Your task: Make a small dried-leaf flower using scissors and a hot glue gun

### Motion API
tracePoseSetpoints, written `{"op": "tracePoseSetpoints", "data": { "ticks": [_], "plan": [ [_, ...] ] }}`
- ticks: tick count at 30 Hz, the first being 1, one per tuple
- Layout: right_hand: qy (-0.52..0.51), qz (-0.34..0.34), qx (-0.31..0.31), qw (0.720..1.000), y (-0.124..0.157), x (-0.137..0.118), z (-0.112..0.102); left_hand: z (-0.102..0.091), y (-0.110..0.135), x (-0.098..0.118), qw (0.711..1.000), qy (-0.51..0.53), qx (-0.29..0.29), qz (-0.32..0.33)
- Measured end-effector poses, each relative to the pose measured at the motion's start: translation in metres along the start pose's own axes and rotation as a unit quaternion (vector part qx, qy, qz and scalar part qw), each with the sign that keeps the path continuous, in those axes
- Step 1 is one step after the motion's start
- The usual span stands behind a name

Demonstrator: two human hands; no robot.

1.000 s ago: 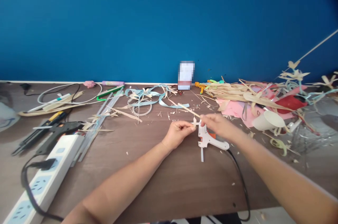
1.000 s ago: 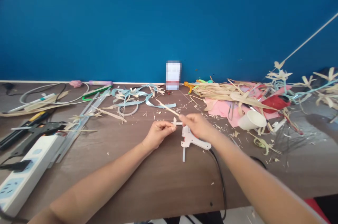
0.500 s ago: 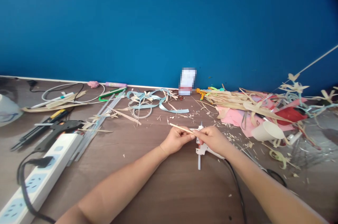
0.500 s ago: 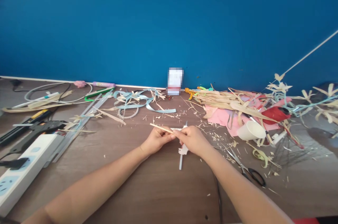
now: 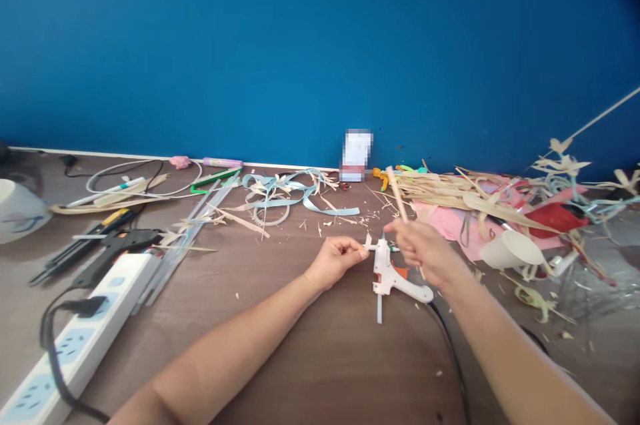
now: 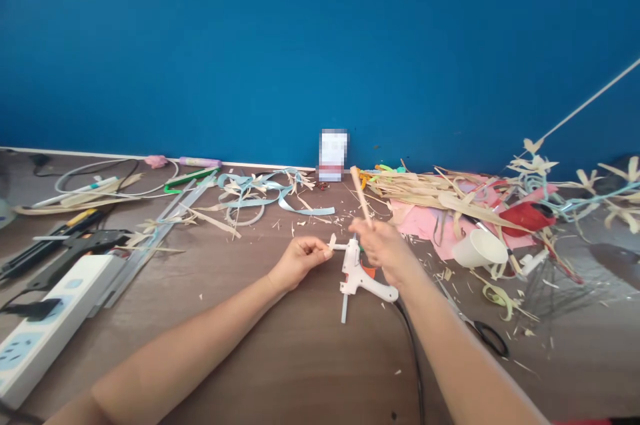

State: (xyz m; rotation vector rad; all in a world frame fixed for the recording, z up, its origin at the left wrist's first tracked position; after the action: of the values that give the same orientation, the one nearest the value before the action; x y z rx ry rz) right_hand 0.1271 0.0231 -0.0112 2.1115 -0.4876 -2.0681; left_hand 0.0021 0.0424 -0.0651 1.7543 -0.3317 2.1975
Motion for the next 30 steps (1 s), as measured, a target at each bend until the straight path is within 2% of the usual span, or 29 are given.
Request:
{"op": "tracePoseSetpoints", "data": {
  "ticks": [3,6,9,12,14,18,23,25,27,30],
  "plan": [
    [0.05,0.02,-0.051,0.997,0.004,0.013,0.024,0.0,0.0,-0.001,1.0,0.006,-0.001,0.001],
    [0.036,0.03,-0.073,0.996,0.007,0.022,0.04,0.0,0.001,-0.002,1.0,0.001,-0.001,0.003],
    [0.038,0.017,-0.058,0.997,0.008,0.022,0.043,0.002,0.001,-0.001,1.0,-0.008,-0.012,0.0],
    [0.06,-0.007,-0.028,0.998,0.008,0.017,0.036,0.003,0.002,0.001,1.0,-0.005,-0.019,-0.004],
    [0.14,-0.049,0.011,0.989,0.008,0.009,0.02,0.003,0.002,0.004,1.0,0.012,-0.025,-0.009],
    [0.305,-0.113,0.109,0.939,0.001,-0.008,-0.034,0.002,0.001,0.0,0.992,0.109,-0.028,-0.062],
    [0.443,-0.087,0.207,0.868,-0.017,-0.011,-0.116,-0.005,-0.003,-0.006,0.959,0.261,0.003,-0.115],
    [0.485,-0.065,0.238,0.839,-0.024,-0.008,-0.14,-0.004,-0.003,-0.007,0.947,0.295,0.004,-0.129],
    [0.513,-0.048,0.252,0.819,-0.029,-0.004,-0.156,-0.002,-0.003,-0.01,0.938,0.312,-0.006,-0.149],
    [0.535,-0.038,0.256,0.804,-0.038,0.001,-0.165,0.004,-0.001,-0.012,0.928,0.325,-0.029,-0.178]
  ]
}}
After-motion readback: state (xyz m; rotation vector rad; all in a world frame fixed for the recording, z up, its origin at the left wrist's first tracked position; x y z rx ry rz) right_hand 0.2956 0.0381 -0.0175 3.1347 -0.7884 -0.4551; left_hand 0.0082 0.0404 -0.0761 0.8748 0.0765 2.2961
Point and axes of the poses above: each hand's wrist, its own y-axis away from the middle knuckle, its own z-axis out of the palm, x = y × z, the point moved 10 cm from there along -y, towards the middle knuckle, and after that the axes turned 5 degrees about x, right-handed, at the moved point
